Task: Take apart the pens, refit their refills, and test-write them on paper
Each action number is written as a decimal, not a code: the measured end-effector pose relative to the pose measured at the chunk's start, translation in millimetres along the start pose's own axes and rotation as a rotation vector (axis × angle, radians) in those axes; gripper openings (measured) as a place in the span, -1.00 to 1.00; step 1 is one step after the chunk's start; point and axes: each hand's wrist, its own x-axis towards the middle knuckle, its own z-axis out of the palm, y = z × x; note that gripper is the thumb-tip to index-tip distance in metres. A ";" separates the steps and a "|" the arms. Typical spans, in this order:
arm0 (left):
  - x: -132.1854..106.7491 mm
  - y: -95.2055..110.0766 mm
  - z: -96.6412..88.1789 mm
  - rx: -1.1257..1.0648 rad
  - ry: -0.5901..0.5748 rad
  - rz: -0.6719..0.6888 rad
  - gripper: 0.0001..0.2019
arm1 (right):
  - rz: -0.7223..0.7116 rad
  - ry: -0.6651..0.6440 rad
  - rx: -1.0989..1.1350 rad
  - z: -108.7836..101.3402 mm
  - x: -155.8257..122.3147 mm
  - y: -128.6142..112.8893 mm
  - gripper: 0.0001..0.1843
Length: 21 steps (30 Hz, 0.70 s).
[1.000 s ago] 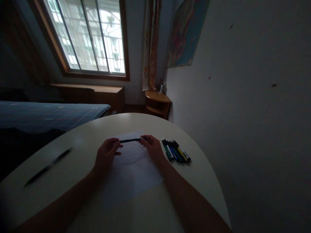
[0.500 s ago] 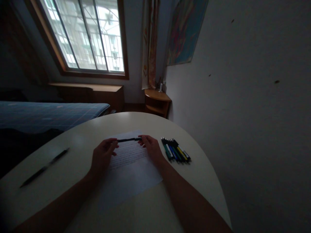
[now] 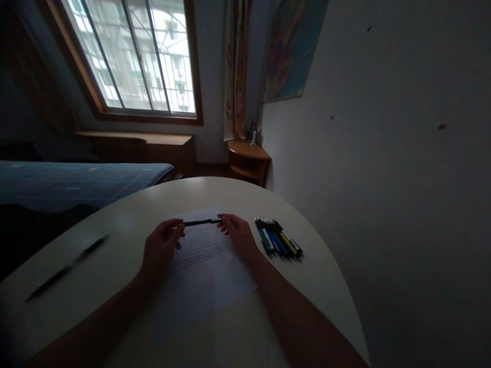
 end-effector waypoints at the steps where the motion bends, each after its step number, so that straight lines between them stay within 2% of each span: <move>1: 0.0 0.5 0.2 -0.001 0.000 -0.004 -0.62 | 0.005 0.002 0.006 0.0 0.1 0.4 -0.57; 13: 3.7 -5.1 -0.7 -0.062 -0.018 -0.010 -0.63 | 0.025 0.001 0.002 1.3 1.7 7.1 -0.46; 21: 3.5 0.4 -1.0 -0.084 -0.017 -0.003 -0.67 | 0.025 -0.038 -0.053 3.2 0.4 7.4 -0.45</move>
